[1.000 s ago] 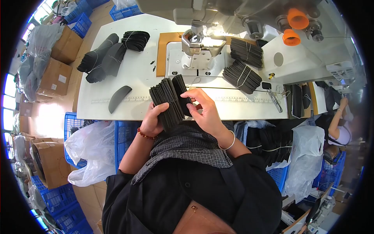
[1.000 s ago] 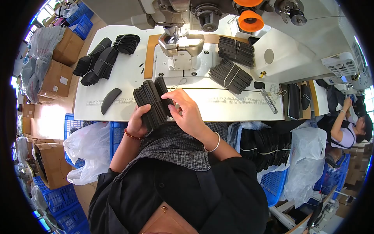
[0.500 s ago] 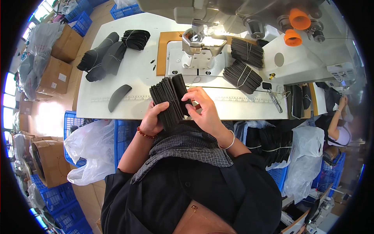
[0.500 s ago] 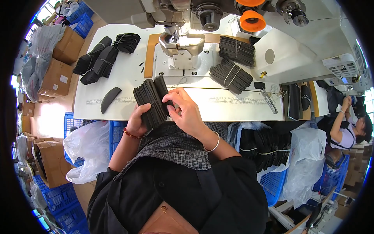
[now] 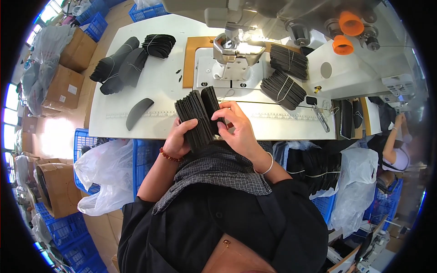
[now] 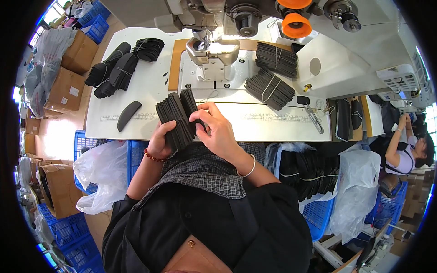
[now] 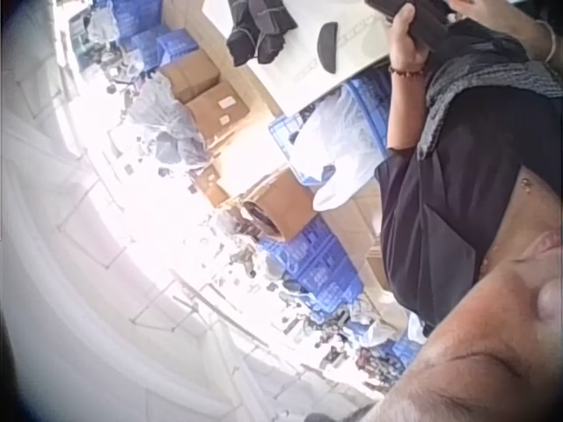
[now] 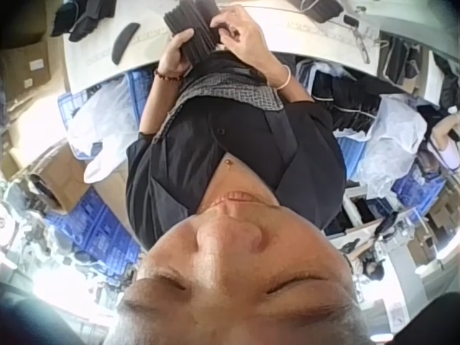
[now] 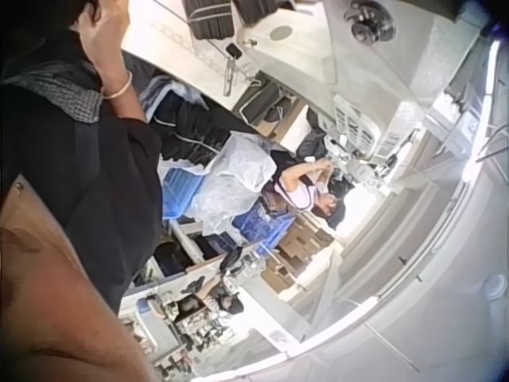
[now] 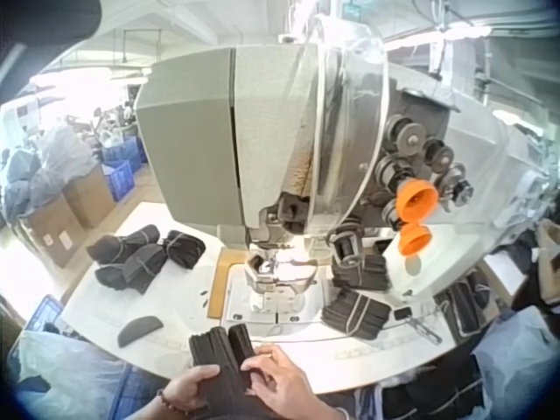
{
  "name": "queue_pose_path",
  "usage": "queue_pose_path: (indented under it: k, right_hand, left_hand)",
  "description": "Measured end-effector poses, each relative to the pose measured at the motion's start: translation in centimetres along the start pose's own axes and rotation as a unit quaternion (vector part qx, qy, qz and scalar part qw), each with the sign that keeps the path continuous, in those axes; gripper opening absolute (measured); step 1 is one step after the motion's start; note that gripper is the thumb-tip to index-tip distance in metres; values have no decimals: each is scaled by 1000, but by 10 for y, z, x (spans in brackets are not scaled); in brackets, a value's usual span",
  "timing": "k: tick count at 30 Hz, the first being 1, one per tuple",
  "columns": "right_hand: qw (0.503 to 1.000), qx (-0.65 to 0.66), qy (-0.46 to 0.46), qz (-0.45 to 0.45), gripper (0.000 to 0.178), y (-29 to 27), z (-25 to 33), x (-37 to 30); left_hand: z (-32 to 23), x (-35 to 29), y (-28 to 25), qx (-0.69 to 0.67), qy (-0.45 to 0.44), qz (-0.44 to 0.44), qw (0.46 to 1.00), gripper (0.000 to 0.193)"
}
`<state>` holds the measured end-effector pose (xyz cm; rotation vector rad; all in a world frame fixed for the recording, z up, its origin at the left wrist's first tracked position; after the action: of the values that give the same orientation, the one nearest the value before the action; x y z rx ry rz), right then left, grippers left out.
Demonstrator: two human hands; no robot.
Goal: Organizing and stacking black shoe components on a factory workbench.
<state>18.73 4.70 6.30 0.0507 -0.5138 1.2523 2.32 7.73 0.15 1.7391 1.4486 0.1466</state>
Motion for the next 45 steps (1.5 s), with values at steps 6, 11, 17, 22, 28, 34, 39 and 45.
queue_pose_path:
  k: [6, 11, 17, 22, 28, 34, 39, 45]
  right_hand:
    - [999, -20, -32, 0, 19, -1, 11, 1]
    - [1000, -1, -8, -9, 19, 1, 7, 0]
    - [999, -25, -28, -2, 21, 0, 10, -2]
    - [999, -47, 0, 19, 22, 2, 8, -2]
    - [998, -26, -44, -34, 20, 1, 4, -2]
    - [999, -45, -25, 13, 19, 0, 13, -1]
    - [1000, 3, -17, -17, 18, 0, 12, 0]
    - [997, -41, -65, -14, 19, 2, 13, -1]
  left_hand:
    - [1, 2, -2, 4, 3, 9, 1000, 39]
    - [0, 1, -1, 3, -1, 8, 1000, 39]
    - [1, 2, -3, 4, 0, 0, 1000, 37]
    - [0, 2, -3, 0, 3, 6, 1000, 37]
    - [1, 2, -2, 6, -2, 1, 1000, 37]
    - [1, 3, -5, 4, 5, 5, 1000, 37]
    - [2, 4, -4, 1, 1, 1, 1000, 38]
    - [1, 3, -2, 4, 0, 9, 1000, 40]
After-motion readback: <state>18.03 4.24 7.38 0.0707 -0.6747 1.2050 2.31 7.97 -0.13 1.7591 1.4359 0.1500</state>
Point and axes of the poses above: each hand's wrist, its own x-axis towards the middle knuckle, its own y-axis out of the palm, z = x × y, the point moved 7 cm from there along x, towards the middle knuckle, and after that the axes turned 15 degrees about -z, right-handed, at the moved point
